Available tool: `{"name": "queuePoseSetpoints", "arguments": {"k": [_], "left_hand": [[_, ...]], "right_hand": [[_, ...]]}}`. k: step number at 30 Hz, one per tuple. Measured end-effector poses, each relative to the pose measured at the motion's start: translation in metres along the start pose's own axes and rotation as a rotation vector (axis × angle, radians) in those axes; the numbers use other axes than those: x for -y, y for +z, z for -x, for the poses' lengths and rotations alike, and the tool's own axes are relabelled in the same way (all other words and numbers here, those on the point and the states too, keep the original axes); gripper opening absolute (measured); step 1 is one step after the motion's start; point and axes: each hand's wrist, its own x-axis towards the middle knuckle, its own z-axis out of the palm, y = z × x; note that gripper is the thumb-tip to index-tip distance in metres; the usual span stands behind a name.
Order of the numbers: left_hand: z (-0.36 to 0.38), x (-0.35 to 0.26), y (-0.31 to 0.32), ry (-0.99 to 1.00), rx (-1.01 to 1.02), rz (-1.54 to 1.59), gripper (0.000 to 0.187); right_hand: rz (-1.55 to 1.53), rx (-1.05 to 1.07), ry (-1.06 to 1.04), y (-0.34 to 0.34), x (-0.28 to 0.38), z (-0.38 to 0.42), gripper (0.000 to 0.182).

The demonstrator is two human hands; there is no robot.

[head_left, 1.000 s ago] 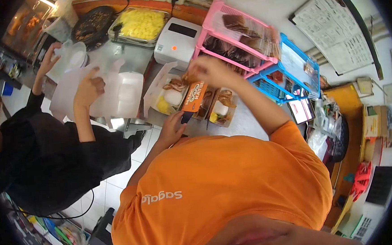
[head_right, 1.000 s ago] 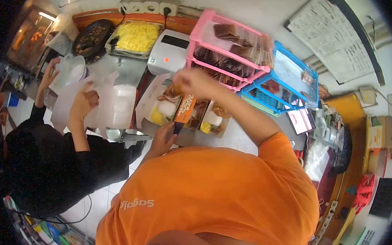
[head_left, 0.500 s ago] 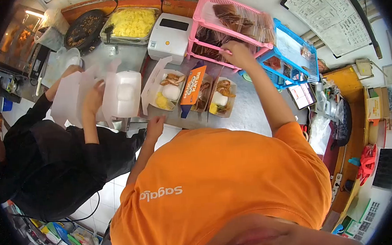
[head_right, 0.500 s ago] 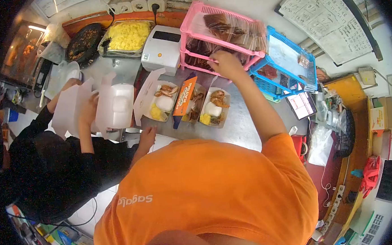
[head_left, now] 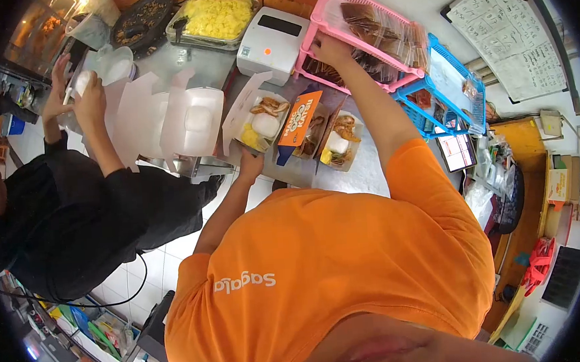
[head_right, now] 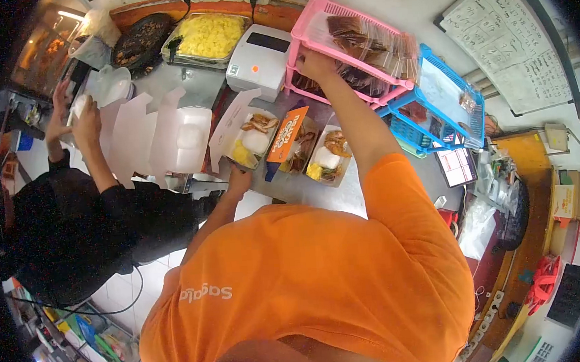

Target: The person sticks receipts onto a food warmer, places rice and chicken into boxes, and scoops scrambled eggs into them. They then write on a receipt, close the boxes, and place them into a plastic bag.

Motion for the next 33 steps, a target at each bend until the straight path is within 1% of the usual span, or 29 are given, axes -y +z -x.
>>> {"name": "queuePoseSetpoints", "arguments": {"k": [1, 2, 4, 5, 7, 8, 10, 11, 12, 13, 14, 16, 17, 18, 20, 22, 23, 24, 25, 26, 27, 28, 29, 30, 31, 32, 33], "left_hand": [[0.003, -0.004, 0.001, -0.039, 0.020, 0.040, 0.075], [0.007, -0.007, 0.002, -0.041, 0.017, 0.041, 0.075], [0.015, -0.014, 0.002, -0.022, -0.167, 0.328, 0.072], [0.015, -0.021, 0.000, -0.018, -0.168, 0.328, 0.072], [0.012, -0.034, -0.005, -0.347, -0.028, 0.500, 0.057], [0.008, -0.037, -0.006, -0.343, -0.028, 0.500, 0.057], [0.001, -0.041, -0.010, -0.349, 0.081, 0.420, 0.069], [-0.011, -0.023, -0.004, -0.345, 0.081, 0.420, 0.069], [-0.031, 0.010, 0.009, -0.122, -0.054, 0.390, 0.066], [-0.041, 0.028, 0.018, 0.101, -0.188, 0.356, 0.064], [-0.031, 0.016, 0.013, 0.105, -0.188, 0.357, 0.064], [-0.003, -0.021, -0.006, -0.008, -0.026, 0.162, 0.057], [0.003, -0.017, -0.004, -0.010, -0.028, 0.155, 0.057], [0.007, -0.011, -0.001, -0.009, -0.064, 0.137, 0.057], [0.007, -0.009, -0.004, -0.011, -0.103, 0.112, 0.057], [-0.003, -0.027, -0.014, -0.122, 0.151, 0.062, 0.063], [-0.003, -0.027, -0.009, -0.129, 0.152, 0.062, 0.063], [-0.002, -0.027, -0.002, -0.039, 0.078, 0.045, 0.061], [-0.001, -0.025, 0.004, 0.050, 0.004, 0.027, 0.059], [0.004, -0.028, 0.004, 0.043, 0.005, 0.027, 0.059], [0.011, -0.034, 0.000, 0.044, 0.025, -0.016, 0.058], [0.019, -0.041, -0.003, 0.045, 0.045, -0.059, 0.057], [0.025, -0.051, -0.003, 0.042, 0.050, -0.057, 0.057], [0.028, -0.060, -0.003, 0.042, 0.129, -0.075, 0.059], [0.030, -0.067, -0.003, 0.042, 0.208, -0.093, 0.061], [0.022, -0.055, 0.008, 0.041, 0.214, -0.093, 0.061], [0.007, -0.029, 0.026, 0.086, 0.259, -0.108, 0.065]], "right_hand": [[-0.001, 0.058, 0.064, -0.003, 0.002, 0.000, 0.026], [-0.003, 0.059, 0.061, -0.001, -0.001, 0.003, 0.026], [0.236, 0.024, 0.046, 0.001, -0.009, 0.011, 0.024], [0.237, 0.020, 0.046, 0.005, -0.019, 0.014, 0.024], [0.287, -0.065, -0.115, 0.013, -0.035, 0.016, 0.026], [0.288, -0.069, -0.115, 0.007, -0.033, 0.015, 0.026], [0.182, 0.076, 0.006, -0.012, -0.020, 0.016, 0.035], [0.183, 0.072, 0.006, -0.011, -0.017, 0.015, 0.035], [0.194, -0.072, -0.036, -0.007, -0.013, 0.015, 0.040], [0.205, -0.216, -0.077, -0.003, -0.010, 0.013, 0.045], [0.206, -0.220, -0.077, -0.002, -0.007, 0.009, 0.045], [0.232, -0.053, 0.041, 0.000, -0.004, -0.005, 0.054], [0.132, -0.054, 0.055, 0.017, -0.008, -0.004, 0.047], [0.125, -0.054, 0.058, 0.025, -0.009, -0.006, 0.047], [-0.080, -0.170, 0.191, 0.037, -0.009, -0.011, 0.040], [-0.194, -0.004, 0.288, 0.034, -0.017, -0.023, 0.035], [-0.053, -0.046, 0.210, 0.031, -0.024, -0.024, 0.032], [-0.055, -0.038, 0.211, 0.032, -0.027, -0.019, 0.032], [0.144, -0.059, 0.099, 0.033, -0.030, -0.013, 0.030], [0.342, -0.080, -0.016, 0.037, -0.033, -0.009, 0.030], [0.327, -0.079, -0.083, 0.033, -0.031, 0.000, 0.029], [0.324, -0.072, -0.083, 0.029, -0.027, 0.001, 0.029], [0.304, -0.017, -0.051, 0.027, -0.027, -0.001, 0.028], [0.284, 0.036, -0.016, 0.024, -0.026, -0.001, 0.027], [0.286, 0.040, -0.011, 0.023, -0.026, -0.002, 0.027], [0.266, 0.074, 0.029, 0.021, -0.024, -0.002, 0.026], [0.245, 0.109, 0.069, 0.019, -0.021, -0.003, 0.025]]}}
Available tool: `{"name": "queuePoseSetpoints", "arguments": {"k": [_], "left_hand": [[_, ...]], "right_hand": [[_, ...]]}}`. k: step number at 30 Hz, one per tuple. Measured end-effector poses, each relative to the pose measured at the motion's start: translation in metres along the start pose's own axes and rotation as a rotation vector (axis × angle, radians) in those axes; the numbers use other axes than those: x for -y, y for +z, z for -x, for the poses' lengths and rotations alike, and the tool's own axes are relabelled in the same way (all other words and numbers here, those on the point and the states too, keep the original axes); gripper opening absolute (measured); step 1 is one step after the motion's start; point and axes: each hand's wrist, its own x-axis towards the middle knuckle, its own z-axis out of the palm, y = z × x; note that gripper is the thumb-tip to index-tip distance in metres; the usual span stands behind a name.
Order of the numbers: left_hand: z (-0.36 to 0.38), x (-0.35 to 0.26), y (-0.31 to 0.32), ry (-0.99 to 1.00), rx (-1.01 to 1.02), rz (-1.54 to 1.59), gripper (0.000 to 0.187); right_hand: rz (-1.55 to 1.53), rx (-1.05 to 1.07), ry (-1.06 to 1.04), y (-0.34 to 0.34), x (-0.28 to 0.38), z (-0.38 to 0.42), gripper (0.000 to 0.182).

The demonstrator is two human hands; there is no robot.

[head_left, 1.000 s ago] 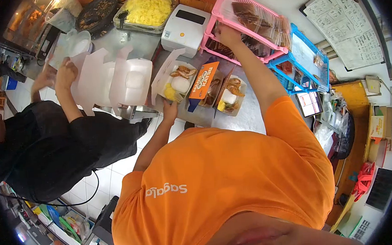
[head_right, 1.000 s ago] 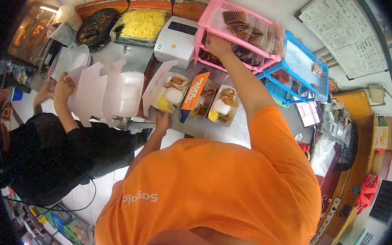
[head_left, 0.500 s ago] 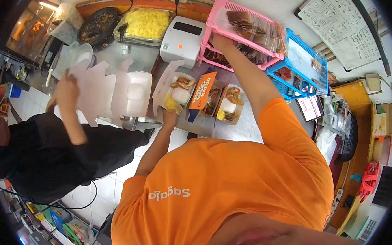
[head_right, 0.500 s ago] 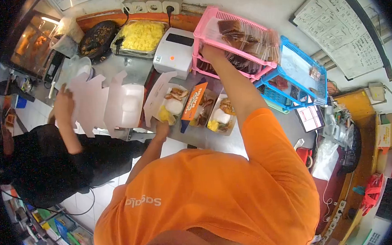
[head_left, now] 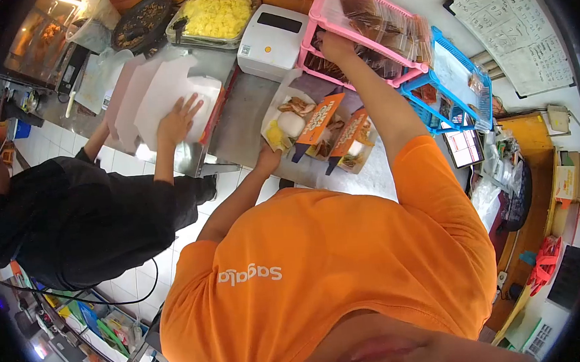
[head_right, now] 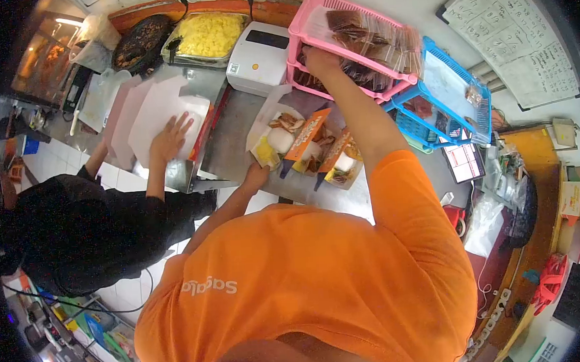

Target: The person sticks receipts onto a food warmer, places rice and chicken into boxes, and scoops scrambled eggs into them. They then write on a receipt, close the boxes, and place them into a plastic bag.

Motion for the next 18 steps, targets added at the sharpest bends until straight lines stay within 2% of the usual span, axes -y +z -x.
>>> {"name": "queuePoseSetpoints", "arguments": {"k": [2, 4, 6, 7, 8, 9, 10, 11, 13, 14, 15, 16, 17, 18], "left_hand": [[-0.005, 0.006, 0.014, 0.045, 0.049, -0.018, 0.069], [0.008, -0.020, 0.025, 0.106, -0.031, 0.055, 0.067], [-0.012, 0.007, 0.061, 0.102, 0.012, 0.098, 0.067], [-0.020, 0.017, 0.075, 0.100, 0.042, 0.139, 0.066], [-0.017, 0.007, 0.079, 0.098, 0.056, 0.139, 0.066], [-0.009, -0.012, 0.077, 0.024, 0.218, 0.183, 0.067], [-0.004, -0.028, 0.076, -0.048, 0.374, 0.229, 0.068], [0.001, -0.037, 0.078, -0.050, 0.384, 0.229, 0.068], [0.009, -0.047, 0.082, 0.003, 0.385, 0.358, 0.071], [0.009, -0.045, 0.083, 0.001, 0.395, 0.359, 0.071], [0.003, -0.042, 0.079, -0.037, 0.506, 0.230, 0.073], [-0.003, -0.038, 0.074, -0.074, 0.613, 0.098, 0.075], [-0.002, -0.036, 0.070, -0.067, 0.617, 0.094, 0.075], [0.004, -0.031, 0.065, -0.100, 0.632, 0.129, 0.076]], "right_hand": [[-0.106, 0.008, 0.025, -0.011, 0.007, 0.008, 0.024], [-0.213, 0.014, 0.050, -0.017, 0.011, 0.020, 0.023], [-0.366, -0.283, 0.073, -0.018, 0.012, 0.036, 0.021], [-0.361, -0.277, 0.083, -0.016, 0.013, 0.043, 0.021], [-0.403, -0.461, 0.040, -0.012, 0.013, 0.050, 0.020], [-0.442, -0.645, -0.005, -0.009, 0.014, 0.058, 0.020], [-0.395, -0.688, -0.046, -0.026, 0.020, 0.070, 0.018], [-0.389, -0.683, -0.040, -0.036, 0.022, 0.084, 0.018], [-1.036, -0.219, 0.254, -0.050, 0.025, 0.114, 0.018], [-1.006, -0.196, 0.224, -0.053, 0.026, 0.131, 0.018], [-0.977, -0.183, 0.188, -0.054, 0.026, 0.144, 0.018], [-0.888, -0.077, 0.217, -0.056, 0.026, 0.158, 0.019], [-0.797, 0.028, 0.247, -0.058, 0.027, 0.173, 0.019], [-0.793, 0.020, 0.251, -0.056, 0.029, 0.189, 0.019]]}}
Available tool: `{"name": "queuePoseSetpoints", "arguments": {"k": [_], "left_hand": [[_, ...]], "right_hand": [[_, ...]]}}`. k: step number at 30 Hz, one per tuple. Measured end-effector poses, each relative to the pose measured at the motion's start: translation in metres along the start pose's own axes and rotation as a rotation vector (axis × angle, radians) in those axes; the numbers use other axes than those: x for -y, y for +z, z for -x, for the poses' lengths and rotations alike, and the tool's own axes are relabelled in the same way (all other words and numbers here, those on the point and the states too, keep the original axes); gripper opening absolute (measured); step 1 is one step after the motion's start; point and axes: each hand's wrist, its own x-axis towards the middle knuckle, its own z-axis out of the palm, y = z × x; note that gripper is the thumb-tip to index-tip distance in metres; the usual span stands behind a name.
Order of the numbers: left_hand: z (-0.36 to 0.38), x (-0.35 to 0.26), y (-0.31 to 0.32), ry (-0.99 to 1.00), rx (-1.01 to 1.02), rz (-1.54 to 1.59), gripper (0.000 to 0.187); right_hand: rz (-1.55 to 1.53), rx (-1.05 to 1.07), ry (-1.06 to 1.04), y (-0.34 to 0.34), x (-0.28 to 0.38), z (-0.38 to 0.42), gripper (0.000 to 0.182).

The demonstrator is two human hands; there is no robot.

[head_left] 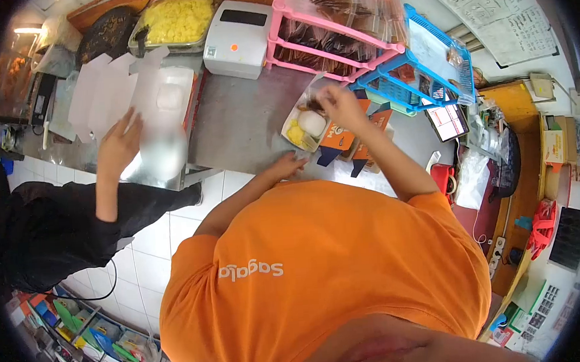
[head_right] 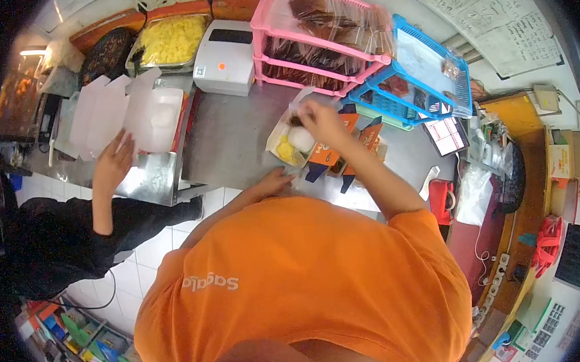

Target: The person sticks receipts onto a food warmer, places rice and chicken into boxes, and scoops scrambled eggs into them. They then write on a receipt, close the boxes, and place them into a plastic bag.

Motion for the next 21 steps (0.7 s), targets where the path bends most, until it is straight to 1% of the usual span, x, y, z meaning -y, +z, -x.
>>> {"name": "queuePoseSetpoints", "arguments": {"k": [2, 3, 5, 6, 8, 10, 12, 14, 16, 17, 19, 20, 21], "left_hand": [[0.013, 0.013, -0.009, -0.018, 0.013, 0.034, 0.077], [0.019, 0.021, -0.018, -0.008, 0.001, 0.064, 0.078], [0.032, 0.025, -0.032, 0.007, -0.013, 0.084, 0.078], [0.046, 0.018, -0.038, -0.003, -0.048, 0.072, 0.076], [0.063, 0.011, -0.050, -0.013, -0.085, 0.050, 0.074], [0.073, 0.010, -0.059, -0.042, -0.131, -0.006, 0.067], [0.079, 0.012, -0.058, -0.028, -0.160, 0.007, 0.065], [0.085, 0.012, -0.057, -0.026, -0.169, 0.012, 0.063], [0.089, 0.003, -0.053, 0.011, -0.193, 0.056, 0.062], [0.089, -0.001, -0.049, -0.007, -0.170, 0.040, 0.062], [0.087, -0.009, -0.040, 0.040, -0.201, 0.099, 0.058], [0.088, -0.014, -0.036, 0.044, -0.201, 0.129, 0.055], [0.088, -0.018, -0.034, 0.037, -0.180, 0.122, 0.055]], "right_hand": [[-0.114, 0.160, 0.046, 0.005, -0.006, 0.021, 0.020], [-0.116, 0.152, 0.041, 0.001, 0.000, 0.019, 0.020], [0.111, -0.056, -0.229, -0.013, 0.016, 0.013, 0.022], [0.110, -0.065, -0.232, -0.025, 0.027, 0.002, 0.022], [0.201, -0.301, -0.470, -0.055, 0.050, -0.040, 0.021], [0.278, -0.375, -0.461, -0.079, 0.061, -0.085, 0.021], [0.335, -0.218, -0.315, -0.092, 0.056, -0.135, 0.026], [0.524, -0.197, -0.383, -0.084, 0.015, -0.180, 0.031], [0.661, -0.020, -0.413, -0.082, -0.010, -0.213, 0.034], [0.656, -0.022, -0.379, -0.081, -0.010, -0.208, 0.034], [0.594, -0.237, -0.499, -0.097, 0.005, -0.201, 0.030], [0.603, -0.238, -0.476, -0.112, 0.012, -0.180, 0.030], [0.339, -0.258, -0.449, -0.123, 0.029, -0.140, 0.028]]}}
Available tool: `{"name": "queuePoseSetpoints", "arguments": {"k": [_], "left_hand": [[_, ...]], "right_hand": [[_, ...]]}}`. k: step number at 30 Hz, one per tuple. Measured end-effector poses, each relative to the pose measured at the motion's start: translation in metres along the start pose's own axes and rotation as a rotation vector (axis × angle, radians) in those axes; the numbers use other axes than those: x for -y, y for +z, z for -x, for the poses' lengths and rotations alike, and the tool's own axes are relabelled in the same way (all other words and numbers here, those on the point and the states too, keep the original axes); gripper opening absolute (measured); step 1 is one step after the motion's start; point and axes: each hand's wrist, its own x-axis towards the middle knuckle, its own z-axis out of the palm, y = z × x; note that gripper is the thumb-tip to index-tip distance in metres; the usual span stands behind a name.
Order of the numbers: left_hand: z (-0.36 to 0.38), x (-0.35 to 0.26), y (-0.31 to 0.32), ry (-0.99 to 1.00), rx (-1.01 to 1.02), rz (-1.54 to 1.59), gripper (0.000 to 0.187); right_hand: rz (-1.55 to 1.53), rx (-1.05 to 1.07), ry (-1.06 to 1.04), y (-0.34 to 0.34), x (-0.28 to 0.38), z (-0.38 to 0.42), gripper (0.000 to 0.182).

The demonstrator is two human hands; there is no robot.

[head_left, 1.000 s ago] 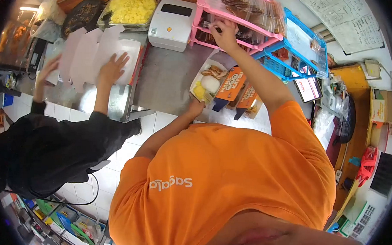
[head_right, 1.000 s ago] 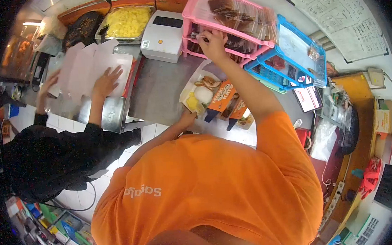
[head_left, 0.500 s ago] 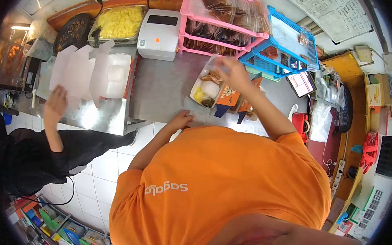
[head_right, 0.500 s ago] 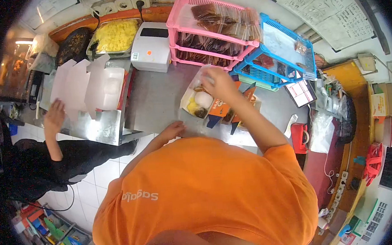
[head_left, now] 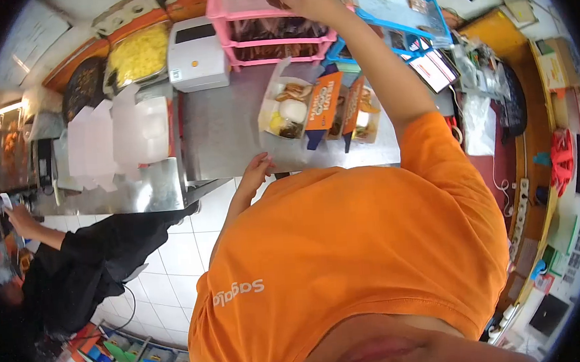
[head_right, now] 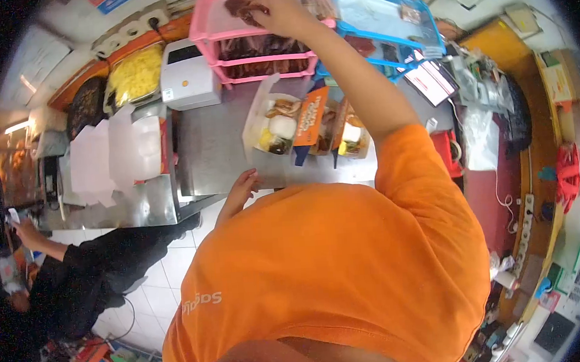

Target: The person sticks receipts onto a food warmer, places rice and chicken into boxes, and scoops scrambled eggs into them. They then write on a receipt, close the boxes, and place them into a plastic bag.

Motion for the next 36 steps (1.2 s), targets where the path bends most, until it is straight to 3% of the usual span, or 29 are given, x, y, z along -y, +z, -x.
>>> {"name": "queuePoseSetpoints", "arguments": {"k": [1, 5, 6, 7, 8, 10, 13, 15, 17, 20, 21, 22, 24, 25, 28, 30, 31, 33, 34, 36], "left_hand": [[0.000, -0.003, 0.001, -0.015, 0.006, 0.006, 0.052], [0.002, -0.022, 0.016, 0.063, 0.035, 0.028, 0.041], [-0.001, -0.026, 0.019, 0.061, 0.043, 0.022, 0.041], [-0.004, -0.028, 0.024, 0.215, 0.022, 0.023, 0.038], [-0.008, -0.030, 0.032, 0.369, 0.002, 0.025, 0.036], [0.001, -0.063, 0.060, 0.441, 0.024, -0.060, 0.038], [-0.019, -0.083, 0.119, 0.606, 0.083, -0.262, 0.048], [-0.031, -0.091, 0.163, 0.695, 0.104, -0.387, 0.055], [-0.039, -0.099, 0.209, 0.929, -0.035, -0.489, 0.069], [-0.076, -0.063, 0.244, 0.858, -0.182, -0.494, 0.076], [-0.082, -0.052, 0.256, 0.874, -0.250, -0.385, 0.059], [-0.088, -0.042, 0.262, 0.861, -0.264, -0.388, 0.059], [-0.087, -0.040, 0.275, 0.547, -0.210, 0.121, 0.042], [-0.089, -0.040, 0.283, 0.527, -0.299, 0.150, 0.032], [-0.090, -0.054, 0.307, 0.469, -0.329, 0.164, 0.033], [-0.121, -0.045, 0.322, 0.492, -0.347, 0.221, 0.031], [-0.133, -0.046, 0.332, 0.516, -0.368, 0.198, 0.030], [-0.147, -0.056, 0.353, 0.541, -0.382, 0.174, 0.028], [-0.153, -0.066, 0.364, 0.445, -0.306, 0.298, 0.028], [-0.168, -0.072, 0.380, 0.347, -0.222, 0.417, 0.028]], "right_hand": [[-0.243, -0.071, 0.070, -0.021, 0.021, 0.027, 0.026], [-0.494, 0.054, 0.372, -0.074, 0.003, 0.142, 0.020], [-0.441, 0.108, 0.535, -0.079, -0.016, 0.173, 0.022], [-0.386, 0.162, 0.698, -0.081, -0.033, 0.201, 0.023], [-0.383, 0.157, 0.706, -0.081, -0.049, 0.225, 0.023], [-0.079, 0.020, 0.817, -0.074, -0.078, 0.271, 0.027], [0.091, -0.053, 0.773, -0.055, -0.135, 0.330, 0.030], [-0.040, 0.068, 0.738, -0.016, -0.177, 0.363, 0.036], [-0.096, 0.320, 0.793, -0.004, -0.167, 0.355, 0.053], [-0.282, 0.355, 0.615, 0.032, -0.183, 0.366, 0.067], [-0.336, 0.427, 0.669, 0.033, -0.182, 0.367, 0.069], [-0.392, 0.499, 0.728, 0.031, -0.180, 0.372, 0.072], [-0.431, 0.521, 0.755, 0.018, -0.181, 0.389, 0.074], [-0.432, 0.530, 0.840, 0.006, -0.182, 0.401, 0.074], [-0.475, 0.522, 0.954, -0.032, -0.188, 0.438, 0.076], [-0.392, 0.207, 0.616, -0.068, -0.193, 0.450, 0.066], [-0.392, 0.213, 0.616, -0.077, -0.200, 0.457, 0.066], [-0.382, 0.285, 0.383, -0.091, -0.212, 0.465, 0.052], [-0.378, 0.281, 0.388, -0.093, -0.211, 0.470, 0.052], [-0.798, -0.011, 0.845, -0.095, -0.193, 0.475, 0.046]]}}
